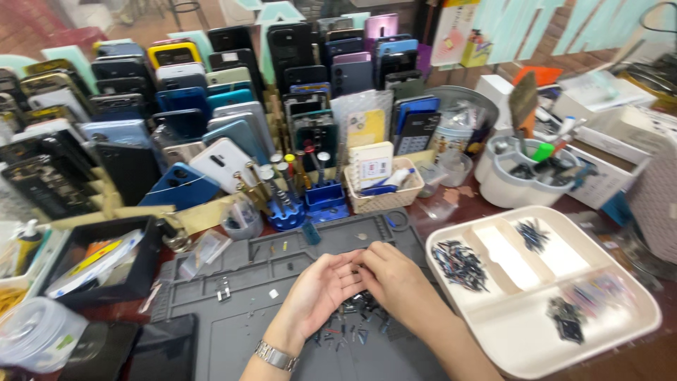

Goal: The person repeatedly picks small electronic components from a pile on a gray mat and places them into a white tray. The hands handle the components one at a time, sorting them by type or color throughout the clip.

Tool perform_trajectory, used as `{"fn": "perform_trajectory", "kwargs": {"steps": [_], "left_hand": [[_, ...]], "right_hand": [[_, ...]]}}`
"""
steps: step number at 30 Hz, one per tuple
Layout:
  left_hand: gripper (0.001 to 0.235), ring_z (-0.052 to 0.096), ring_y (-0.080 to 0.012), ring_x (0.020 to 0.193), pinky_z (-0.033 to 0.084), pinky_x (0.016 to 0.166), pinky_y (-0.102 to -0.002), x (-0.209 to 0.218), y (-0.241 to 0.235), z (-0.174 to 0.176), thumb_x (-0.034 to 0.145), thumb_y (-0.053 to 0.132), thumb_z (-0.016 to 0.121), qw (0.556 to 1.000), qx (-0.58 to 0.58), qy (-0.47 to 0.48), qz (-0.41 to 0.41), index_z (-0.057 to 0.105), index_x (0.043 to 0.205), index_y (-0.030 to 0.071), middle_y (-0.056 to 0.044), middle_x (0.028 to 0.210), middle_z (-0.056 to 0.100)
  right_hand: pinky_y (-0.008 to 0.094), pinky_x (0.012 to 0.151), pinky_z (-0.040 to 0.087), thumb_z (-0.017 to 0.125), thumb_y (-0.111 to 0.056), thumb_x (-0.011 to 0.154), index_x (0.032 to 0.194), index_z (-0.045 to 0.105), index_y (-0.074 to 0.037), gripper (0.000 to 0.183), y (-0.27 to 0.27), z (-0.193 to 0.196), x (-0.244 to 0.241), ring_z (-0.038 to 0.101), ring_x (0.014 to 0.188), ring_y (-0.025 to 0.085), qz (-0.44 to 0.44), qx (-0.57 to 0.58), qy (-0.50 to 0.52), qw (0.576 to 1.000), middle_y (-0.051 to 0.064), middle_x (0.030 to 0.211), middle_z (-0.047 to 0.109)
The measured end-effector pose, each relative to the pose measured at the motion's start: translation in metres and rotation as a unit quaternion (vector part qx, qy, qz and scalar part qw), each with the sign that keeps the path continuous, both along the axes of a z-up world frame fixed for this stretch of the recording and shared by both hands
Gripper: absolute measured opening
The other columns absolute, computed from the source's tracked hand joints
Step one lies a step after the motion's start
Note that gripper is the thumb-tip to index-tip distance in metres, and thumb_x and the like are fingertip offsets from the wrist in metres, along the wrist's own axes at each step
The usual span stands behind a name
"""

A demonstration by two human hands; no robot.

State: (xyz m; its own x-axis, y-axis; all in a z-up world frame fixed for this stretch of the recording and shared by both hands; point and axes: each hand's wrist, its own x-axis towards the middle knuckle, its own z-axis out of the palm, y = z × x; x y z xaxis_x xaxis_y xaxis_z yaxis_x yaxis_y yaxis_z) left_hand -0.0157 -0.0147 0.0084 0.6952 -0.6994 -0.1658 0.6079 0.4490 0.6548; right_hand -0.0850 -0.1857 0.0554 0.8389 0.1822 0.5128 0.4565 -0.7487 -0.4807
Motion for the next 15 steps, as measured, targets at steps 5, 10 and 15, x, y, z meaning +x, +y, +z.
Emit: {"fn": "perform_trajectory", "kwargs": {"steps": [5,10,15], "left_hand": [[0.040,0.069,-0.0221,0.112,0.055,0.100,-0.035,-0.016,-0.030,0.016,0.099,0.006,0.048,0.993,0.078,-0.092,-0.005,0.059,0.133,-0.012,-0.017,0.124,0.069],[0.037,0.074,-0.0191,0.104,0.060,0.093,-0.030,-0.017,-0.090,0.029,0.100,0.004,0.050,0.968,0.154,-0.197,-0.023,0.061,0.133,-0.009,-0.015,0.117,0.074],[0.039,0.076,-0.0211,0.086,0.064,0.076,-0.030,-0.022,-0.157,0.033,0.097,-0.001,0.049,0.934,0.161,-0.311,-0.069,0.064,0.130,-0.016,-0.020,0.107,0.075]], "right_hand": [[0.043,0.075,0.051,0.069,-0.003,0.083,0.093,0.062,0.000,0.013,-0.007,0.002,-0.020,0.063,0.090,0.035,-0.105,0.009,-0.013,0.994,0.014,0.089,0.060],[0.033,0.064,0.059,0.069,-0.005,0.084,0.098,0.071,-0.001,0.015,-0.048,0.022,-0.034,0.073,0.070,0.020,-0.188,0.164,0.073,0.966,0.010,0.081,0.073],[0.032,0.067,0.058,0.067,-0.009,0.087,0.103,0.075,-0.003,0.019,-0.110,0.034,-0.052,0.075,0.070,0.015,-0.214,0.201,0.182,0.938,0.010,0.080,0.080]]}}
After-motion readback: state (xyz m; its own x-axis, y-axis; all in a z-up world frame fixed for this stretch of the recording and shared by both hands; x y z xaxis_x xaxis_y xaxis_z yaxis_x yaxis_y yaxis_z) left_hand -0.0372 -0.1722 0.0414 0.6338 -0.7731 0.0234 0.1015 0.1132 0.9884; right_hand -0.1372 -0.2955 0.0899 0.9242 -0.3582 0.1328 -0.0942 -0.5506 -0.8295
